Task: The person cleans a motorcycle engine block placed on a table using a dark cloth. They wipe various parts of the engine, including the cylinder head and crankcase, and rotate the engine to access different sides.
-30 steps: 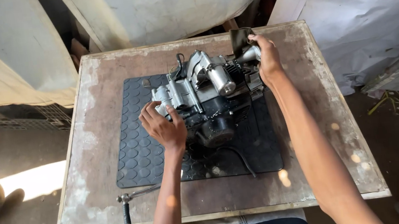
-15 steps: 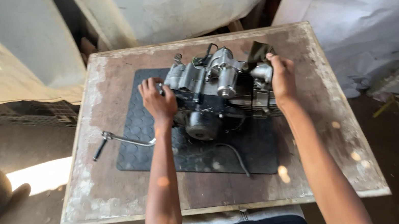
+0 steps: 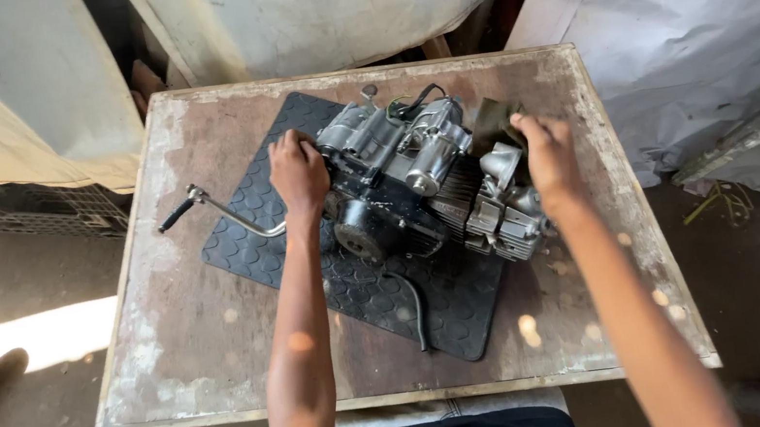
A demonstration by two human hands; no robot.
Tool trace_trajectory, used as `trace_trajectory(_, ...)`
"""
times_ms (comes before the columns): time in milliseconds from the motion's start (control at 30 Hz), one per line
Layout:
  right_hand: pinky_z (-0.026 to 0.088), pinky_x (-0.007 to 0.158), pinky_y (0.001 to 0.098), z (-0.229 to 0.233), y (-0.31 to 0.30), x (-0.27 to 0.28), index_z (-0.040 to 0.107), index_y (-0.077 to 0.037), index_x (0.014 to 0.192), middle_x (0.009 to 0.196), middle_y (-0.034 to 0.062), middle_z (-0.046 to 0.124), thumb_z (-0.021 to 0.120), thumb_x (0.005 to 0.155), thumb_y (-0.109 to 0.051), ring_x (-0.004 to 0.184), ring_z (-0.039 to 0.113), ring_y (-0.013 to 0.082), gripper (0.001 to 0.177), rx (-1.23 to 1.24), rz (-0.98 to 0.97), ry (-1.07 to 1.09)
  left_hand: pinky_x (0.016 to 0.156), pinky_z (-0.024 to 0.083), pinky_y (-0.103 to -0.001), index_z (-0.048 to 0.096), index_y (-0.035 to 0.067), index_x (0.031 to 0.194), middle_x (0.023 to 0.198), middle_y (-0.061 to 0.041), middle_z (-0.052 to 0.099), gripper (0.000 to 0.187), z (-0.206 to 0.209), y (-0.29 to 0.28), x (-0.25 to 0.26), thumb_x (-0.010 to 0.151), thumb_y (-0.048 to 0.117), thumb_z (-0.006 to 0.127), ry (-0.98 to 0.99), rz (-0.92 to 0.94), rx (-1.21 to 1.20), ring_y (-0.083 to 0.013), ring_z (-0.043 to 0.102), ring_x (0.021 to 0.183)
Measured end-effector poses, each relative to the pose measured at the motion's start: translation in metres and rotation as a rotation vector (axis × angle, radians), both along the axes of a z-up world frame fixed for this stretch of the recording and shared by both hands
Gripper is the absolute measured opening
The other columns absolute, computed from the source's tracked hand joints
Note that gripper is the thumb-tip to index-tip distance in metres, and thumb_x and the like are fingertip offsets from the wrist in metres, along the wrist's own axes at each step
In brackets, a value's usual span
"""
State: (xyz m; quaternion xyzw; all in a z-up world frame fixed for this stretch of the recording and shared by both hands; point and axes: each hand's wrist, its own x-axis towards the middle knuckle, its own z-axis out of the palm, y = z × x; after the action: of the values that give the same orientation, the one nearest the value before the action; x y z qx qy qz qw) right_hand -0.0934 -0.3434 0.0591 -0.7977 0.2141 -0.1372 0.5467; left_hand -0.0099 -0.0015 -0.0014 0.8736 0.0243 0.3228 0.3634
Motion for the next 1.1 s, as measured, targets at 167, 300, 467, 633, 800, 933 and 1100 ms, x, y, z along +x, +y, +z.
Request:
trace_trajectory(167, 0.046, 0.071, 0.0323, 0.060, 0.014, 0.038, 0.064, -0.018, 0.073, 0.070, -0.0004, 0.058, 0.069, 0.098, -0.037, 0.073, 0.060, 0.0159, 0.032, -0.248, 0.049, -0.314, 0.079, 0.054, -0.047, 0.059, 0.018, 0.091, 0.086, -0.003, 0.060, 0.011, 0.008, -0.010, -0.002, 0.091, 0.008, 0.055, -0.045, -0.067, 0.023, -0.0287, 0.060, 0.095)
trace_trajectory(300, 0.051, 0.092, 0.0397, 0.091, 0.069, 0.043, 0.075, -0.015, 0.084, 0.079, 0.0061, 0.072, 0.065, 0.100, -0.031, 0.089, 0.073, 0.0255, 0.025, -0.366, 0.257, -0.389, 0.085, 0.052, -0.050, 0.065, 0.019, 0.099, 0.096, -0.005, 0.067, 0.014, 0.030, -0.035, -0.018, 0.096, 0.010, 0.053, -0.058, -0.166, -0.198, -0.0329, 0.063, 0.099)
trace_trajectory(467, 0.025, 0.124, 0.0581, 0.084, 0.078, 0.039, 0.075, 0.000, 0.111, 0.121, 0.0265, 0.071, 0.055, 0.100, -0.028, 0.129, 0.057, 0.0469, 0.036, -0.589, 0.913, -0.032, 0.089, 0.052, -0.050, 0.066, 0.018, 0.109, 0.106, -0.012, 0.072, 0.015, 0.057, -0.070, -0.019, 0.100, 0.019, 0.053, -0.003, -0.292, -0.431, -0.0361, 0.066, 0.106)
trace_trajectory(633, 0.046, 0.107, 0.0530, 0.079, 0.061, 0.040, 0.077, -0.022, 0.118, 0.118, 0.0090, 0.074, 0.050, 0.103, -0.027, 0.121, 0.063, 0.0368, 0.031, -0.477, 0.658, -0.162, 0.091, 0.056, -0.049, 0.069, 0.017, 0.120, 0.108, -0.016, 0.076, 0.024, 0.089, -0.109, -0.037, 0.102, 0.028, 0.057, 0.063, -0.556, -0.587, -0.0333, 0.072, 0.106)
trace_trajectory(800, 0.061, 0.078, 0.0296, 0.051, 0.024, 0.052, 0.078, -0.018, 0.104, 0.100, 0.0039, 0.077, 0.051, 0.101, -0.020, 0.094, 0.073, 0.0150, 0.026, -0.168, 0.337, -0.358, 0.102, 0.049, -0.061, 0.058, 0.008, 0.141, 0.128, -0.026, 0.068, 0.059, 0.100, -0.138, -0.065, 0.102, 0.052, 0.050, 0.225, -0.670, -0.151, -0.0451, 0.063, 0.121)
trace_trajectory(933, 0.062, 0.081, 0.0322, -0.014, -0.027, 0.055, 0.075, -0.019, 0.110, 0.102, 0.0045, 0.077, 0.050, 0.102, -0.028, 0.094, 0.073, 0.0136, 0.028, -0.080, 0.290, -0.229, 0.116, 0.038, -0.060, 0.048, -0.004, 0.146, 0.149, -0.030, 0.050, 0.069, 0.093, -0.135, -0.089, 0.101, 0.047, 0.056, 0.191, -0.752, -0.130, -0.0469, 0.045, 0.142)
trace_trajectory(1100, 0.055, 0.081, 0.0301, -0.062, -0.025, 0.013, 0.078, -0.008, 0.106, 0.095, 0.0082, 0.073, 0.059, 0.099, -0.021, 0.094, 0.064, 0.0138, 0.024, 0.057, 0.446, -0.238, 0.101, 0.053, -0.058, 0.057, 0.003, 0.142, 0.139, -0.021, 0.064, 0.042, 0.080, -0.141, -0.096, 0.102, 0.017, 0.055, 0.030, -0.589, -0.074, -0.0426, 0.059, 0.129)
